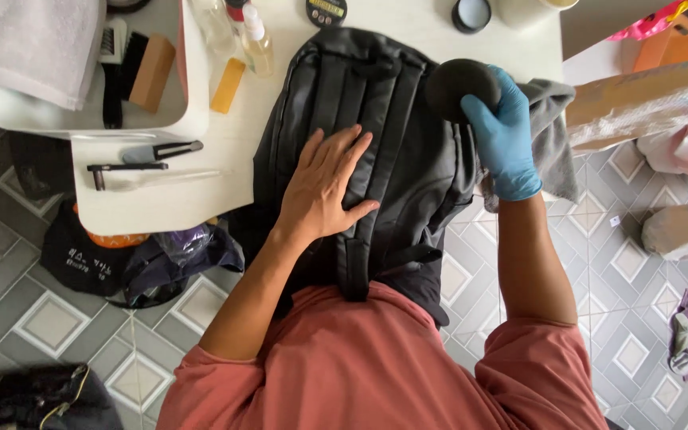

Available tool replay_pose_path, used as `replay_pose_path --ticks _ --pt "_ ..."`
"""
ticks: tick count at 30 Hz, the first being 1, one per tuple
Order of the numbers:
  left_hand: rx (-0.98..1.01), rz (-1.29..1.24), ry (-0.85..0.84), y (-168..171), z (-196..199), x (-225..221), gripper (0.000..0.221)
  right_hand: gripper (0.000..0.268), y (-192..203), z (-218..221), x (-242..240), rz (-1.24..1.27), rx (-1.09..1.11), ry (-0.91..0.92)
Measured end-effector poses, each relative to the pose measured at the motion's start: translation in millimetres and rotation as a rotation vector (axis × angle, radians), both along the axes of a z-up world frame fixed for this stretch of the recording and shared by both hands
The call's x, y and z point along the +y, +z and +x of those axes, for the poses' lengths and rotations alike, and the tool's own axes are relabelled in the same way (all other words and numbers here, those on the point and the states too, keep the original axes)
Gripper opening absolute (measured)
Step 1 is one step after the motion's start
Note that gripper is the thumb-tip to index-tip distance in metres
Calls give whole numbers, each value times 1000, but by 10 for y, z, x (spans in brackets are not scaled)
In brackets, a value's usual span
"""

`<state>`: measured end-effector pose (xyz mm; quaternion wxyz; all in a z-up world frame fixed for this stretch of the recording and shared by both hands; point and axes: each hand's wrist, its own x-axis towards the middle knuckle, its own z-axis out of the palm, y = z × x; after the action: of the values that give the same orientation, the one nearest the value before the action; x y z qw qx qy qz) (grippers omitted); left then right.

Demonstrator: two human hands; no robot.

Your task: Polishing and cleaning a black backpack using a sponge and cleaning agents at a polishing station.

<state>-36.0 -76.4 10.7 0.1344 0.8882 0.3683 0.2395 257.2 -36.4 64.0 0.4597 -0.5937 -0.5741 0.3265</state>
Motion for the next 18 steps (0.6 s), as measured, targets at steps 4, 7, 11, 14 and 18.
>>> replay_pose_path --ticks 4,7,11,14,18 --pt "42 -107 192 79 45 -235 110 44 -189 -357 -253 244 -334 318" --pt "-27 -248 226 45 6 -334 117 54 -592 -449 -463 403 -454 520" --pt "6 -325 174 95 -64 -313 126 50 -653 -518 -650 592 -561 738" --pt "54 -389 138 112 -78 -286 135 51 -732 -226 -326 625 -656 728" --pt "89 -398 127 72 -99 -278 141 58 -759 -154 -213 463 -739 525"
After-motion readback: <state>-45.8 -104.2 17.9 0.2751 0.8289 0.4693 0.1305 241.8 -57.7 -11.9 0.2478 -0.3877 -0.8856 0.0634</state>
